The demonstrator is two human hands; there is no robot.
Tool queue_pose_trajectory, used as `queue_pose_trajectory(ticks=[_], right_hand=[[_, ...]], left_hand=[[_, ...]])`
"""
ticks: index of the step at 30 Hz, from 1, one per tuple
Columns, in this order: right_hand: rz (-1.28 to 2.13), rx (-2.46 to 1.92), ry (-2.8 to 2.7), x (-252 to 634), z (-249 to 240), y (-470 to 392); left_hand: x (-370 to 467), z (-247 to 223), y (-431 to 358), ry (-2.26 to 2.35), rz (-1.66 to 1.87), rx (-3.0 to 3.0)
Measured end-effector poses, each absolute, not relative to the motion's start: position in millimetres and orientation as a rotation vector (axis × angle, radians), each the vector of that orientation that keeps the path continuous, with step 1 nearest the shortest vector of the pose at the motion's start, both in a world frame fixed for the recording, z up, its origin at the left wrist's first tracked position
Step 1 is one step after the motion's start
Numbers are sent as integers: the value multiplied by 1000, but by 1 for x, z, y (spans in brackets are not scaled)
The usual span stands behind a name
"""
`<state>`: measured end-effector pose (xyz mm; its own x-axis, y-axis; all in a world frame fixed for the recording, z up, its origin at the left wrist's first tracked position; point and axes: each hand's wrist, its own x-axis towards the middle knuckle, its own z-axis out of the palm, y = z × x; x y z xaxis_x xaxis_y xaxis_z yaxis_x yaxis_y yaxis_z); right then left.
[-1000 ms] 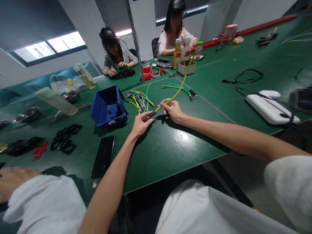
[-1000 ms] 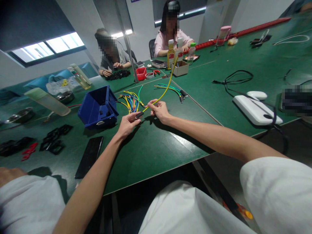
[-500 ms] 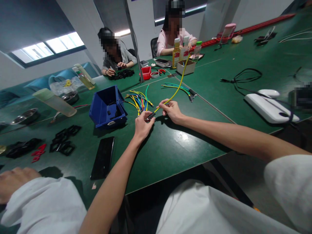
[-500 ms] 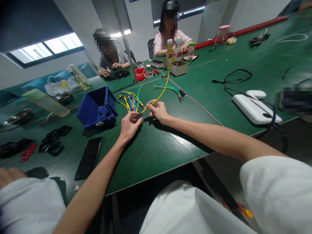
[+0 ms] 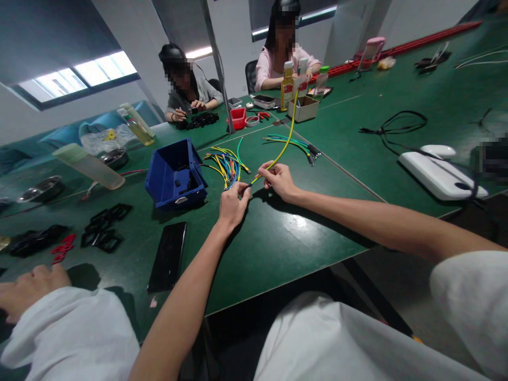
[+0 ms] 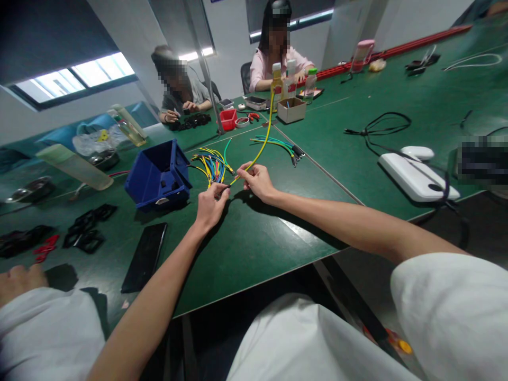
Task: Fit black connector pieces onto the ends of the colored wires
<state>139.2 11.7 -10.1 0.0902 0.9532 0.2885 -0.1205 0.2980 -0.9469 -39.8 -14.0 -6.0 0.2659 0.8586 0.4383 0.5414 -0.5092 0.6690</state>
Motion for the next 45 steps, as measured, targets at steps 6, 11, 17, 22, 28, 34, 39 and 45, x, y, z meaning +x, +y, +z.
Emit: queue_pose_trajectory(ticks=[6,11,17,22,28,34,39,45], right_hand=[[928,-943,-1245,141,-12,11],[865,-975,-1324,143,-9,7],[828,-951,-1365,142,-5,2],[861,-935,-1346,141,-5,2],[853,-963,-1301,140,-2,0],[812,-1020,-1269,140,0,-1],[805,-1014,-1256,140,-1,-1],[808,-1041,-1269,140,0,-3]], left_hand=[[-39,1,-15,1287,1094,1993],[-43,-4,-5,1238,1046,1864],[-40,-2,-7,1128,943,1656],[-34,4,-16,1043,860,1580],[-34,7,-18,1014,800,1610],[-33,9,-19,989,773,1631],[-31,6,-20,960,772,1632],[-31,4,-20,963,766,1629]])
